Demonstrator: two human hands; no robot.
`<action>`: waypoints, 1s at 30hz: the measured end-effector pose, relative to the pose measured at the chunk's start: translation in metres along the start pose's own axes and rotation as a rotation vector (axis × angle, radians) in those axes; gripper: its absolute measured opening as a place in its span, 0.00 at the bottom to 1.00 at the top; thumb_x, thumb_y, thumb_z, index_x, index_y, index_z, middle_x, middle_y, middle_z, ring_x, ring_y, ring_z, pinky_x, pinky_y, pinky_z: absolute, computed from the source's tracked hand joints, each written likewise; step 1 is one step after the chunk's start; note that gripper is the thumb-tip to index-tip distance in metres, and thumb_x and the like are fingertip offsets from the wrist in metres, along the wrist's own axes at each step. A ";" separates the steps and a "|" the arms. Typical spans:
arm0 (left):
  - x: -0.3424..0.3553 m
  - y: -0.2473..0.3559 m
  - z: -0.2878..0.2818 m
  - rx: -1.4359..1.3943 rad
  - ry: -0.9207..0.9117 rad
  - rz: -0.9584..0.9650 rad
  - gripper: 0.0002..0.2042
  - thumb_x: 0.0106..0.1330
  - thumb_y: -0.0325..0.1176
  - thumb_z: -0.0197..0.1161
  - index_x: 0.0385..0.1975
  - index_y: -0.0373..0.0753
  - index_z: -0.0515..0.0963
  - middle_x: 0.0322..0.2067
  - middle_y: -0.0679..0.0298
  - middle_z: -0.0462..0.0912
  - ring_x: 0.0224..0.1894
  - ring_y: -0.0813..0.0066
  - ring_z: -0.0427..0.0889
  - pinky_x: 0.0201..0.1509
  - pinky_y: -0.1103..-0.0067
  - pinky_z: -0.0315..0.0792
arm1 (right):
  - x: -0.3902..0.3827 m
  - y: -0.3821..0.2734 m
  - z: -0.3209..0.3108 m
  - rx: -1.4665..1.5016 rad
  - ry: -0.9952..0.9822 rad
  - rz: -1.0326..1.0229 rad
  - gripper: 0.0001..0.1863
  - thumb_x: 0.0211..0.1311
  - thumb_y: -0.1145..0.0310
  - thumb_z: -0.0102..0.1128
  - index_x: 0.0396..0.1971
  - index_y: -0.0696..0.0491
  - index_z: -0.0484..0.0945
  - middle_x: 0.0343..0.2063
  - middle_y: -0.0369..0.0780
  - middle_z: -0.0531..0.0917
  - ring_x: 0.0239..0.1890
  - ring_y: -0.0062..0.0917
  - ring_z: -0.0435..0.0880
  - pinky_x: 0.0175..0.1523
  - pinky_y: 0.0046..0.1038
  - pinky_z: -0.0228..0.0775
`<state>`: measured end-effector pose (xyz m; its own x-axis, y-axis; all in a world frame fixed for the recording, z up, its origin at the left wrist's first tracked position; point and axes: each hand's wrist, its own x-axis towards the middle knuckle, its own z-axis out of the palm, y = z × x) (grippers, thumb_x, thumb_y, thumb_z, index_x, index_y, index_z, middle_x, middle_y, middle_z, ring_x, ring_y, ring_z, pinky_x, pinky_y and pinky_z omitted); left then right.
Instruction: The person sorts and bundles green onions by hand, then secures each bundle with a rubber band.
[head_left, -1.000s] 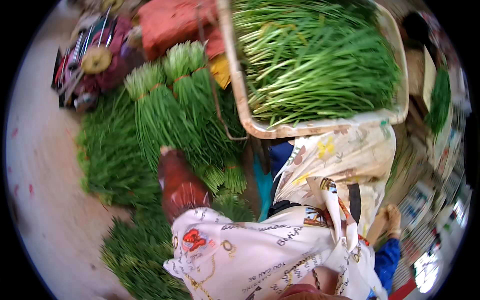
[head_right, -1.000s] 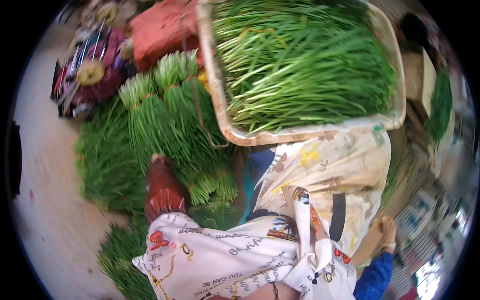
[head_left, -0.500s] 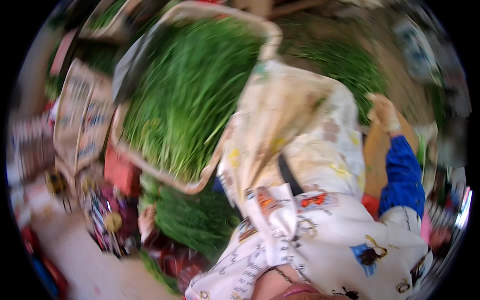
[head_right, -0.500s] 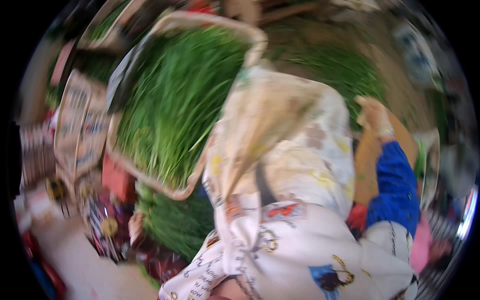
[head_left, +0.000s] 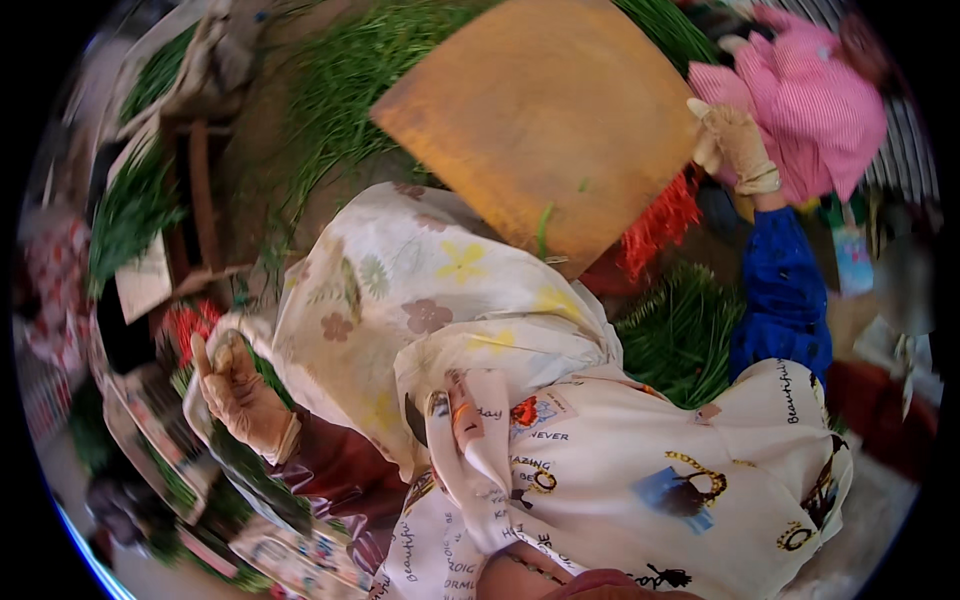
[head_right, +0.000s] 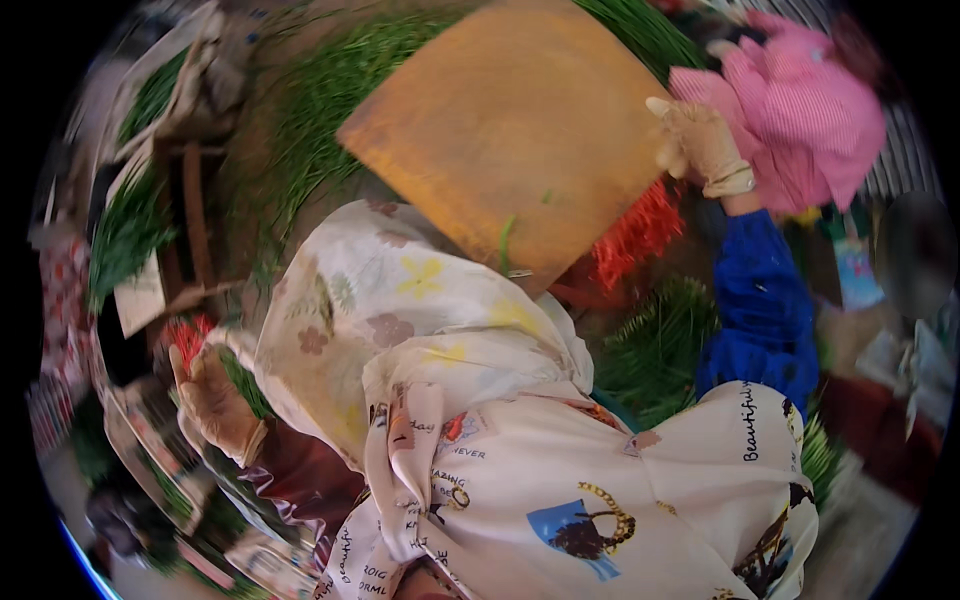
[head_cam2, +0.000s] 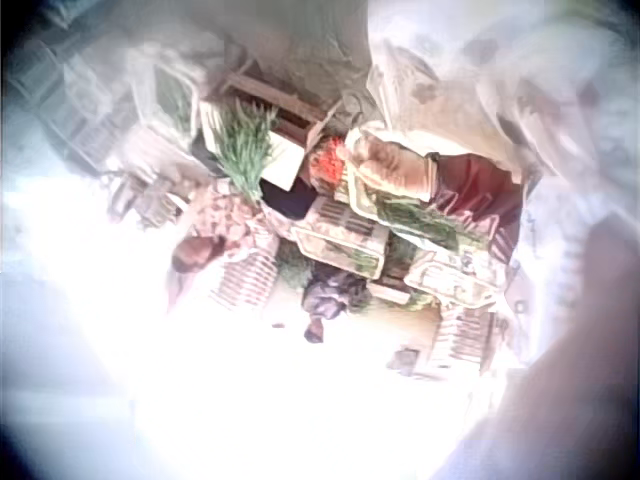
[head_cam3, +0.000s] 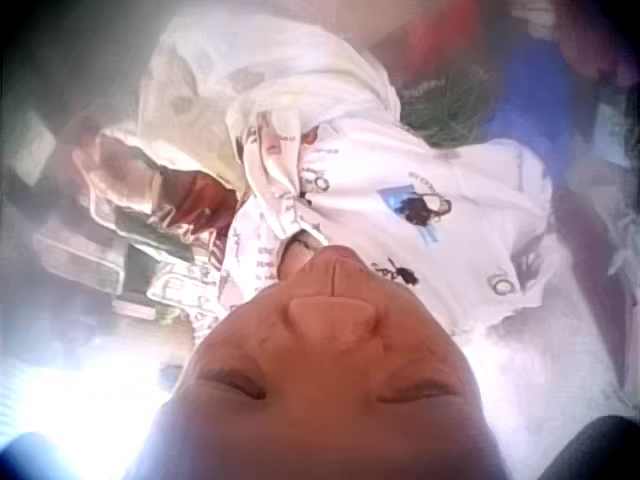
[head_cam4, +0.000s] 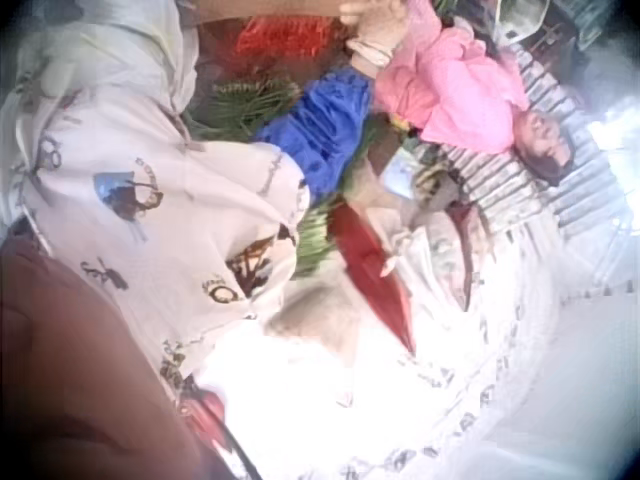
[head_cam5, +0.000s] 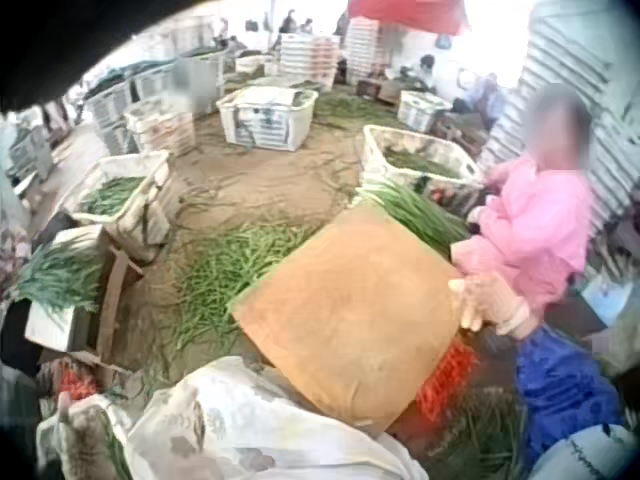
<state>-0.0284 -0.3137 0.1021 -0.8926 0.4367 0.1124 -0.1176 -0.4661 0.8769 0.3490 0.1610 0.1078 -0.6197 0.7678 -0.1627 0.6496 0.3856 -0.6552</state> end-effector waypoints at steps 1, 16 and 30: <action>0.012 -0.006 0.018 0.069 -0.018 -0.015 0.25 0.63 0.32 0.51 0.56 0.23 0.54 0.36 0.57 0.76 0.41 0.71 0.74 0.57 0.72 0.64 | -0.023 0.019 -0.001 0.168 -0.014 0.175 0.11 0.58 0.65 0.50 0.34 0.55 0.76 0.21 0.34 0.77 0.15 0.15 0.71 0.21 0.18 0.63; -0.038 -0.191 0.205 0.819 -1.851 0.559 0.13 0.51 0.30 0.54 0.38 0.44 0.75 0.40 0.64 0.75 0.49 0.66 0.70 0.55 0.68 0.61 | -0.071 0.143 0.018 -0.397 0.232 0.377 0.18 0.53 0.67 0.52 0.47 0.51 0.72 0.50 0.44 0.71 0.55 0.34 0.66 0.58 0.29 0.57; 0.023 -0.199 0.161 0.294 -0.226 -1.028 0.19 0.60 0.38 0.57 0.47 0.35 0.67 0.42 0.59 0.74 0.44 0.67 0.74 0.44 0.71 0.72 | -0.035 0.150 0.032 -0.825 0.054 0.392 0.14 0.53 0.58 0.51 0.24 0.52 0.80 0.37 0.44 0.78 0.41 0.33 0.76 0.43 0.35 0.68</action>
<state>0.0446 -0.0869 0.0054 -0.3228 0.6573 -0.6810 -0.6258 0.3915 0.6746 0.4541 0.1757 -0.0078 -0.2803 0.9357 -0.2141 0.9306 0.3196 0.1784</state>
